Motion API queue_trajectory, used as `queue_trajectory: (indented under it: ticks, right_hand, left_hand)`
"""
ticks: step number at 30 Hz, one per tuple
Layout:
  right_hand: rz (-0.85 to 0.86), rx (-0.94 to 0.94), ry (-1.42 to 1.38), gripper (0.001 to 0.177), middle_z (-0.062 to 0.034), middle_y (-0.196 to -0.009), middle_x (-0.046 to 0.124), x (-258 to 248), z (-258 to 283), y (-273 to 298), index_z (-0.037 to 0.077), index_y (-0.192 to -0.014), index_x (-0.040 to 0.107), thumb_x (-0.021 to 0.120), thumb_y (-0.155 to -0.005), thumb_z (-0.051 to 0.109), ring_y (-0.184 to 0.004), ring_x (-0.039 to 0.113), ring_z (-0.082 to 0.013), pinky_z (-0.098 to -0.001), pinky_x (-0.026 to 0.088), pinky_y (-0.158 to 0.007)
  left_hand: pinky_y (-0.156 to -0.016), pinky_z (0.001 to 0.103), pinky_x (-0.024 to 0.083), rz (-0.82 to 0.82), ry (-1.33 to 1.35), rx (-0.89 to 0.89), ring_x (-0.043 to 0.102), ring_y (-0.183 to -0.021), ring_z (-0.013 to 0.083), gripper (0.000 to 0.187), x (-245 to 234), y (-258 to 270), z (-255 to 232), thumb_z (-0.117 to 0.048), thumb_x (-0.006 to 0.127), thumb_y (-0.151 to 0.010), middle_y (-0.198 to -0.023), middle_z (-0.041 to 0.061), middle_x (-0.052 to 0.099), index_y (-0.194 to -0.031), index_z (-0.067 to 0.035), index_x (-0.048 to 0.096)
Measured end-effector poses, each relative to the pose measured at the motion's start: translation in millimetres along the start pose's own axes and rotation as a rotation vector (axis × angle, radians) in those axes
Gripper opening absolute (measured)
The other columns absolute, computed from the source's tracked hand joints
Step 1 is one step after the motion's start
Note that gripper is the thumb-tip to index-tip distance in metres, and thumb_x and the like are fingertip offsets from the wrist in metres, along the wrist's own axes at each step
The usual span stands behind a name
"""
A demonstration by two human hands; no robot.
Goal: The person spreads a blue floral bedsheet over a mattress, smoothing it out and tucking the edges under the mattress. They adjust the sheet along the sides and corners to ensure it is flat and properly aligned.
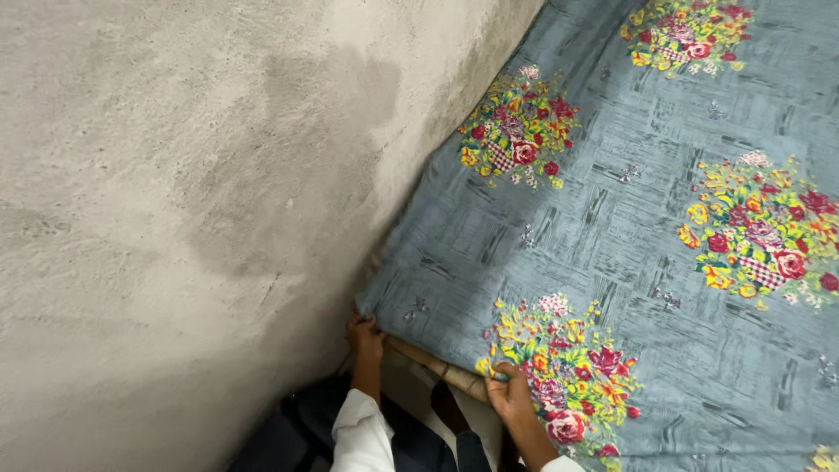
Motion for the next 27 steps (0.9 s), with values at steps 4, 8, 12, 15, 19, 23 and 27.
queue_trajectory:
  ticks: [4, 8, 12, 15, 19, 23, 27]
  right_hand:
    - [-0.076, 0.053, -0.030, 0.024, -0.0153, -0.103, 0.068, -3, -2, -5, 0.000, -0.097, 0.060, 0.056, -0.077, -0.013, -0.102, 0.066, -0.0300, -0.0460, 0.053, -0.103]
    - [-0.066, 0.115, 0.081, 0.026, -0.0159, -0.117, 0.067, -3, -1, 2, 0.001, -0.107, 0.060, 0.060, -0.082, -0.007, -0.113, 0.063, -0.0323, -0.0480, 0.049, -0.107]
    - [-0.052, 0.212, 0.142, 0.029, -0.0176, -0.125, 0.065, -5, 7, 30, 0.002, -0.116, 0.058, 0.063, -0.087, 0.002, -0.122, 0.061, -0.0335, -0.0526, 0.049, -0.109]
    - [-0.006, 0.303, 0.231, 0.030, -0.0257, -0.131, 0.065, -3, 16, 66, 0.006, -0.116, 0.052, 0.061, -0.088, 0.016, -0.127, 0.062, -0.0405, -0.0550, 0.049, -0.108]
    - [-0.082, 0.461, 0.257, 0.058, -0.0257, -0.141, 0.063, -16, 35, 98, -0.006, -0.134, 0.051, 0.059, -0.092, 0.032, -0.131, 0.060, -0.0363, -0.0490, 0.049, -0.106]
    - [-0.140, 0.444, 0.260, 0.059, -0.0225, -0.139, 0.064, -49, 59, 99, -0.005, -0.135, 0.054, 0.061, -0.092, 0.034, -0.128, 0.062, -0.0342, -0.0452, 0.050, -0.106]
    - [-0.205, 0.385, 0.202, 0.057, -0.0249, -0.134, 0.065, -81, 83, 101, -0.007, -0.131, 0.055, 0.063, -0.094, 0.034, -0.124, 0.064, -0.0372, -0.0450, 0.052, -0.105]
  left_hand:
    - [-0.084, 0.054, 0.059, -0.317, -0.405, 0.005, 0.064, -0.104, 0.0348, 0.037, -2, -7, -10, 0.005, 0.064, -0.086, -0.120, 0.017, 0.065, -0.120, -0.009, 0.057]
    - [-0.085, 0.046, 0.058, -0.360, -0.871, 0.383, 0.070, -0.098, 0.0349, 0.043, 6, -3, -24, -0.008, 0.087, -0.074, -0.108, 0.019, 0.070, -0.107, -0.004, 0.059]
    - [-0.081, 0.050, 0.059, -0.407, -0.843, 0.276, 0.068, -0.099, 0.0375, 0.050, -1, 9, -15, -0.021, 0.084, -0.075, -0.110, 0.020, 0.066, -0.112, -0.004, 0.056]
    - [-0.092, 0.051, 0.052, -0.429, -0.994, 0.467, 0.066, -0.100, 0.0420, 0.057, 2, 24, -16, -0.029, 0.088, -0.074, -0.108, 0.024, 0.068, -0.112, 0.000, 0.057]
    - [-0.089, 0.051, 0.052, -0.406, -0.899, 0.564, 0.066, -0.102, 0.0421, 0.061, 5, 70, 21, -0.033, 0.088, -0.075, -0.111, 0.027, 0.064, -0.113, 0.003, 0.057]
    - [-0.076, 0.046, 0.054, -0.310, -0.881, 0.437, 0.066, -0.083, 0.0350, 0.054, 22, 120, 85, -0.038, 0.087, -0.080, -0.098, 0.026, 0.070, -0.102, 0.005, 0.064]
    - [-0.057, 0.040, 0.054, -0.168, -0.795, 0.104, 0.065, -0.058, 0.0263, 0.045, 44, 171, 160, -0.038, 0.085, -0.081, -0.081, 0.022, 0.075, -0.091, 0.003, 0.069]
Point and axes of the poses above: each hand's wrist, its own y-axis away from the middle knuckle, its own x-axis out of the palm, z = x × y, the point moved 4 cm from there along -y, towards the middle knuckle
